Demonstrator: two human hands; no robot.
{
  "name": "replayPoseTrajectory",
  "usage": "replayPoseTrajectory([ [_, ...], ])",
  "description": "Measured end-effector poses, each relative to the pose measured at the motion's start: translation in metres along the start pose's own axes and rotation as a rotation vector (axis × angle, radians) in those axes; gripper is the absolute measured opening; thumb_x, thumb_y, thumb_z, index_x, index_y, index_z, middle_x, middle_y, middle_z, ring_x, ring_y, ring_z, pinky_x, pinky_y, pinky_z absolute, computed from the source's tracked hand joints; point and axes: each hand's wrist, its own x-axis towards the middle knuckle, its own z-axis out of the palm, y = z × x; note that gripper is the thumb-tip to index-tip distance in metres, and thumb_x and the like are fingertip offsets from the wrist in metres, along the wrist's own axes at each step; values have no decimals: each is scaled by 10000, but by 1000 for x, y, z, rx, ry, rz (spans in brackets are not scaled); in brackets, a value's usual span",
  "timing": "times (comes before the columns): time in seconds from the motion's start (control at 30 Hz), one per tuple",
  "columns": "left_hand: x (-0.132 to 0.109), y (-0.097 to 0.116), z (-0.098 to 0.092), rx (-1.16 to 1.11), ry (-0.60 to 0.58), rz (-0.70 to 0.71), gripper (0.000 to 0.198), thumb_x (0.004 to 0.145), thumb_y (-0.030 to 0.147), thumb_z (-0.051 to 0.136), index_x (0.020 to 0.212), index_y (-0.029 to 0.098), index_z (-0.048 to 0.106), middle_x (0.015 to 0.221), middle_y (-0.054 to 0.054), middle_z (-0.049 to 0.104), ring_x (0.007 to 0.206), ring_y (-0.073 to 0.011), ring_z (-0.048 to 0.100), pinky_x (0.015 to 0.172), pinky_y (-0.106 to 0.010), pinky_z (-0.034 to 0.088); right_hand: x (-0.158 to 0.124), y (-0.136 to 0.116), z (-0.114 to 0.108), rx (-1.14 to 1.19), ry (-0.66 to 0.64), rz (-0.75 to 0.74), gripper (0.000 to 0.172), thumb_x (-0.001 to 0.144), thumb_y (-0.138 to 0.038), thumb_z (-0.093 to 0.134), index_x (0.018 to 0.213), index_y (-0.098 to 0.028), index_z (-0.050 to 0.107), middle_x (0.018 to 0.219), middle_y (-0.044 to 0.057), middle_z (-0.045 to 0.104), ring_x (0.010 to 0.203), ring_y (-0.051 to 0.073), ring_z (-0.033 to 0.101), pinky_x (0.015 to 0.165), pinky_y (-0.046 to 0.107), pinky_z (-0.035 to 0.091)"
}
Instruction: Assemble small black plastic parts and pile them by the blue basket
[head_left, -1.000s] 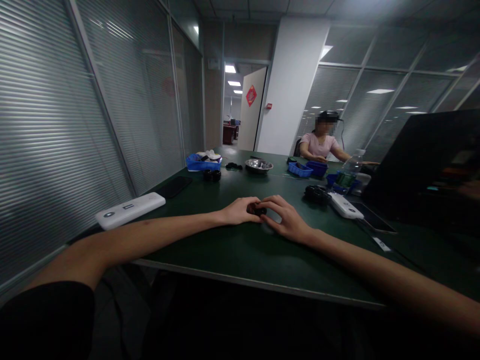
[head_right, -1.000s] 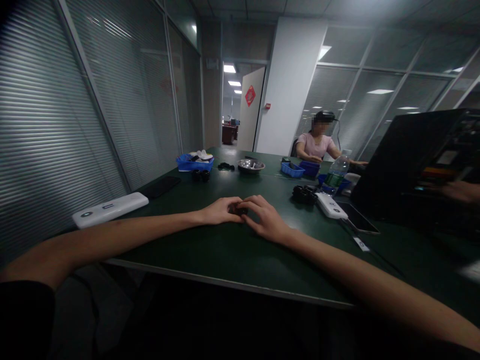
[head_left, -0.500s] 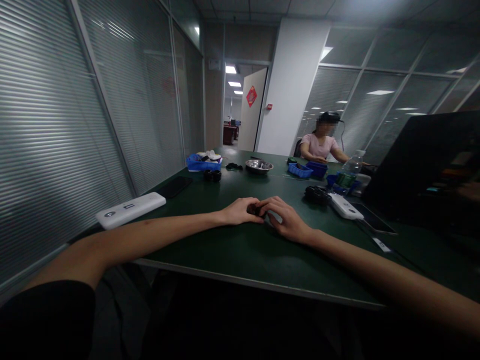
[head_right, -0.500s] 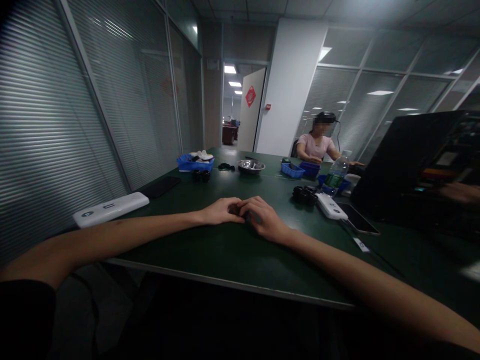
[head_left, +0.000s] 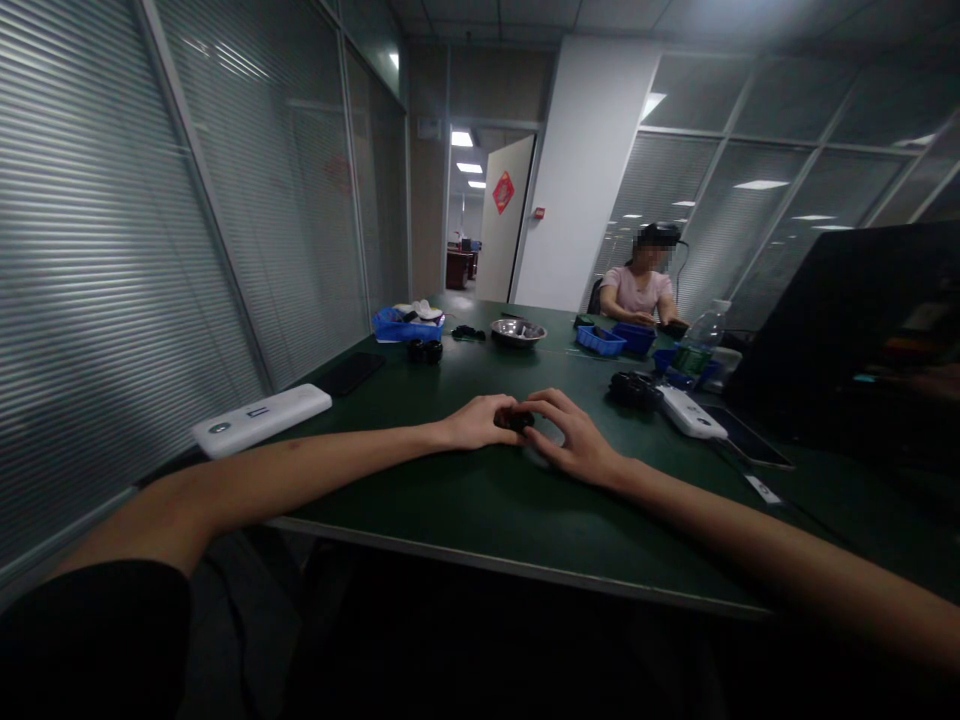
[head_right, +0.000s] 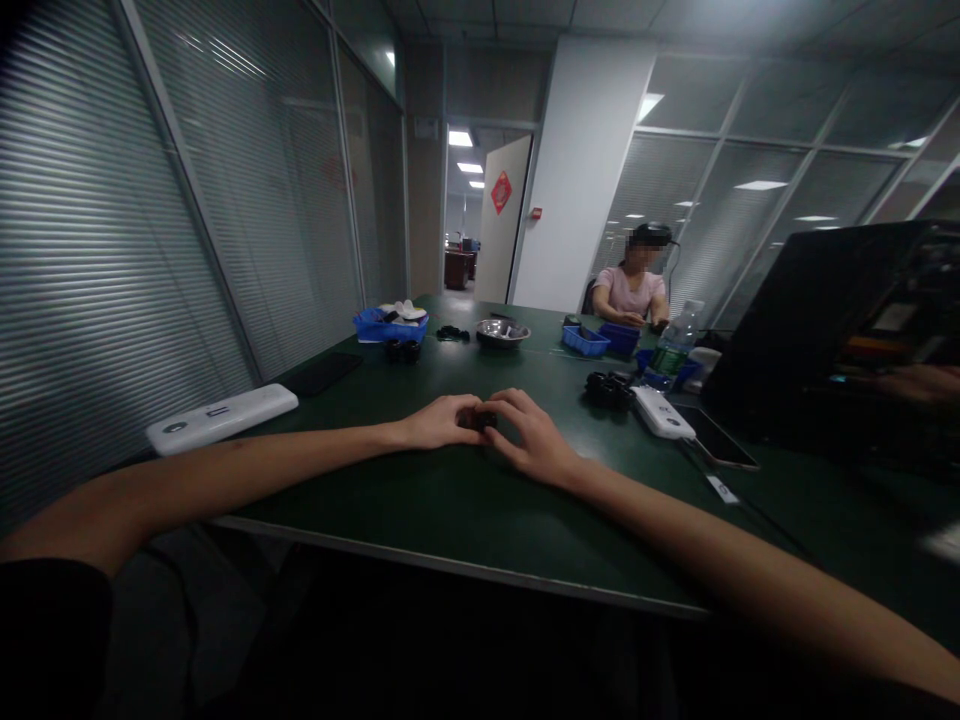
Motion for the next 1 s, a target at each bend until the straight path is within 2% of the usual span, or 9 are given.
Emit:
replayPoseTrajectory([
  [0.13,-1,2,-2,-9,-24,-6,472,778,499,770,1078,152,658,942,-43,666,837,-181,610,714,-273,438,0,3,2,-49,-3,13,334,975,-314,605,1307,-288,594,1187,105,587,1089,284,596,943,484,548],
  [0.47,0,-3,0,26,-4,8,457,772,504,773,1050,158,662,937,-31,653,835,-175,596,711,-266,422,3,-5,-1,4,-38,-17,336,951,-205,581,1282,-262,585,1214,103,603,1128,282,582,978,477,522],
  [0.57,1,-3,0,14,-2,11,448,771,500,777,1042,160,669,970,-38,660,866,-181,605,736,-271,430,3,-6,-3,18,-50,-24,320,921,-165,577,1230,-247,588,1208,102,619,1116,281,583,974,475,518],
  [0.7,0,-1,-1,11,-5,10,434,763,512,782,976,154,660,917,-27,637,845,-182,598,719,-274,426,4,-6,-3,49,-48,-31,316,889,-115,567,1179,-239,588,1201,103,634,1106,280,585,971,479,513],
  [0.87,1,-2,0,26,11,-16,423,745,510,794,948,166,657,917,-23,635,857,-185,601,729,-277,435,4,-3,-1,82,-50,-69,257,925,-59,475,1062,-230,609,1196,99,644,1130,259,583,975,460,504],
  [1.0,1,-3,2,33,12,-28,443,735,523,796,954,164,655,922,-28,642,864,-192,607,733,-284,446,5,-1,1,92,-41,-76,293,945,-37,421,1028,-231,625,1203,97,649,1139,251,583,975,454,504],
])
